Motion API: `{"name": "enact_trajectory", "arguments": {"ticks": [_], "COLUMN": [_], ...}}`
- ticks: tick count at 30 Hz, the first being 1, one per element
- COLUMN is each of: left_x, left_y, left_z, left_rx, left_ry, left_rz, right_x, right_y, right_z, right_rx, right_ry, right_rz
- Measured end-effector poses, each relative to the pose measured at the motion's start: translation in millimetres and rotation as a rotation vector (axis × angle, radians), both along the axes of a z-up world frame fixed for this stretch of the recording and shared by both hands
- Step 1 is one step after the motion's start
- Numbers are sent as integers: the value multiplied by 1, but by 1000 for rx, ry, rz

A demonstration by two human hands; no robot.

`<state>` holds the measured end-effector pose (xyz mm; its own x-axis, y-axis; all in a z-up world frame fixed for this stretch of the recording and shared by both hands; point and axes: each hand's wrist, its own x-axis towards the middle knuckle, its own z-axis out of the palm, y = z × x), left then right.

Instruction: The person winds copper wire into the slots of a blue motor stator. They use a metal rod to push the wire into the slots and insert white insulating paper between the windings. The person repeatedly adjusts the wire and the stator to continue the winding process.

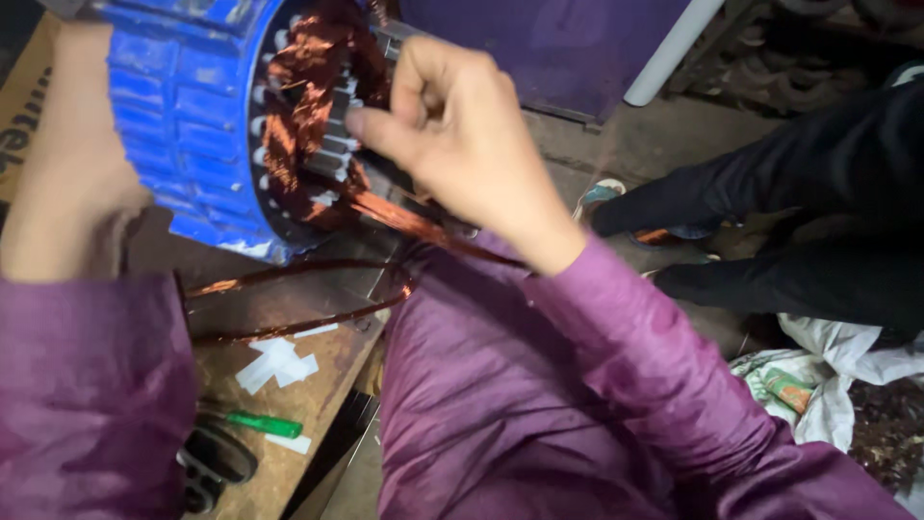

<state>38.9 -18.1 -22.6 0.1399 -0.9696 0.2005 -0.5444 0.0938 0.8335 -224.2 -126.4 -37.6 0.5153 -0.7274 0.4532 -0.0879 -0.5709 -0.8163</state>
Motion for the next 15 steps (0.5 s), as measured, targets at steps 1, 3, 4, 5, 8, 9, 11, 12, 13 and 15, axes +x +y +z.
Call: {"name": "enact_trajectory", "arguments": {"ticks": [1, 3, 4, 5, 8, 9, 11, 12, 13, 15], "left_x": [-2, -6, -14, -25, -43, -43, -37, -31, -25, -15], "left_y": [-3, -6, -4, -1, 25, 29, 31, 28, 22, 7], "left_z": [1, 10, 15, 16, 30, 36, 43, 46, 47, 46], "left_rx": [21, 35, -152, -340, -437, -395, -308, -271, -273, -279], "left_ry": [42, 117, -118, -352, -406, -318, -500, -594, -688, -872], "left_rz": [-6, -8, 87, 171, 217, 195, 10, -82, -168, -344], "right_x": [-2, -2, 0, -1, -40, -53, -79, -93, -109, -130], "right_y": [-5, -7, -1, 5, 31, 41, 56, 52, 45, 8], "right_z": [2, 10, 15, 20, 29, 30, 27, 29, 33, 45], "right_rx": [42, 38, -1, -40, -544, -641, -588, -418, -244, -36], "right_ry": [15, 52, 70, 86, 7, -8, 2, 196, 388, 752], "right_rz": [27, 34, 7, -20, -88, -83, 57, 187, 316, 350]}}
